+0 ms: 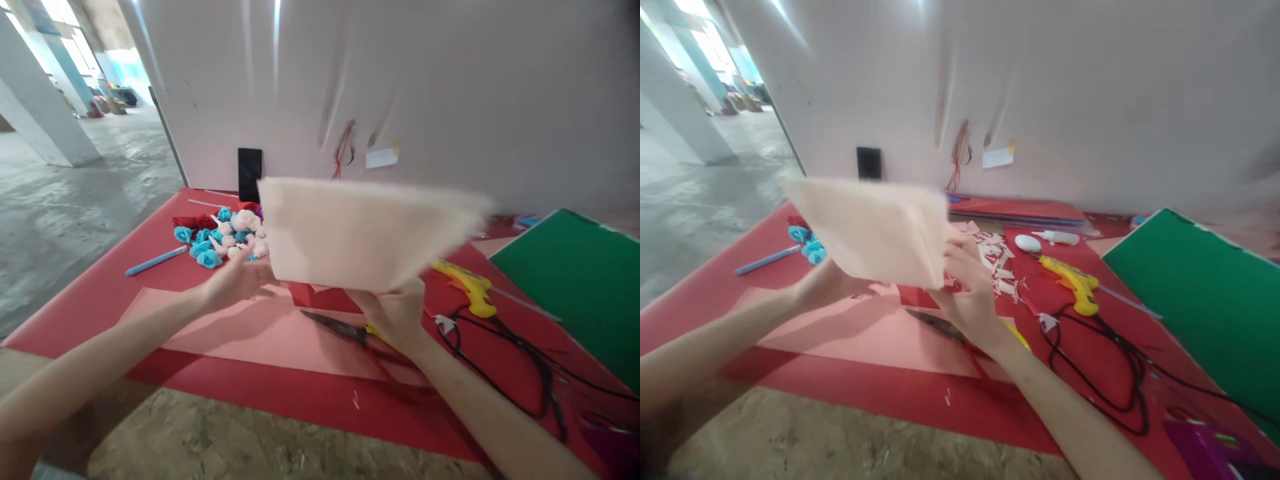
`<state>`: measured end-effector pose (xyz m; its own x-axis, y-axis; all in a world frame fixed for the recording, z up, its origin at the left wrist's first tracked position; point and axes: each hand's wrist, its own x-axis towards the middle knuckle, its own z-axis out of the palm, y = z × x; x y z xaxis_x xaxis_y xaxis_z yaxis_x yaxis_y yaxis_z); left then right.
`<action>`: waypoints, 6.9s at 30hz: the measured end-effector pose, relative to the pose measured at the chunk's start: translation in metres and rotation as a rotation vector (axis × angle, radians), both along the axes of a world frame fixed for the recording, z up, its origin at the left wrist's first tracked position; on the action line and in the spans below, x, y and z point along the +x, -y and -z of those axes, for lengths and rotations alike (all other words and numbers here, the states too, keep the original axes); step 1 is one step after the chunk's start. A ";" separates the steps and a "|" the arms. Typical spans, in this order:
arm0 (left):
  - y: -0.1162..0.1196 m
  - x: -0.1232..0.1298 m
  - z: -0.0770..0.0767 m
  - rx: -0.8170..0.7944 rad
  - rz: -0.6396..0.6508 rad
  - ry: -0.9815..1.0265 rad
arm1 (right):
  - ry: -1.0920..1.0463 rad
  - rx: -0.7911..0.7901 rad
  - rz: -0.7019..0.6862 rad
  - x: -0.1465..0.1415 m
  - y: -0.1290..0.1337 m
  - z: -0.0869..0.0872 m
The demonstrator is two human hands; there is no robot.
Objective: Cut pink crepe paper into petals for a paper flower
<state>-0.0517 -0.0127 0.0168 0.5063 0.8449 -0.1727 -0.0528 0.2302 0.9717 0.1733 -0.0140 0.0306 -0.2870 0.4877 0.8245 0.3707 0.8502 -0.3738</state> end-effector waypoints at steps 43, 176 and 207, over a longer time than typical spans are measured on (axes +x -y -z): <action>-0.004 0.028 0.035 -0.052 -0.115 0.049 | 0.096 -0.587 -0.056 0.013 0.009 0.024; 0.027 0.031 0.003 -0.169 -0.259 0.234 | -0.109 -0.799 0.084 0.019 0.042 -0.030; 0.052 0.042 -0.019 -0.098 -0.028 -0.065 | 0.241 -1.409 -0.060 0.025 0.033 -0.027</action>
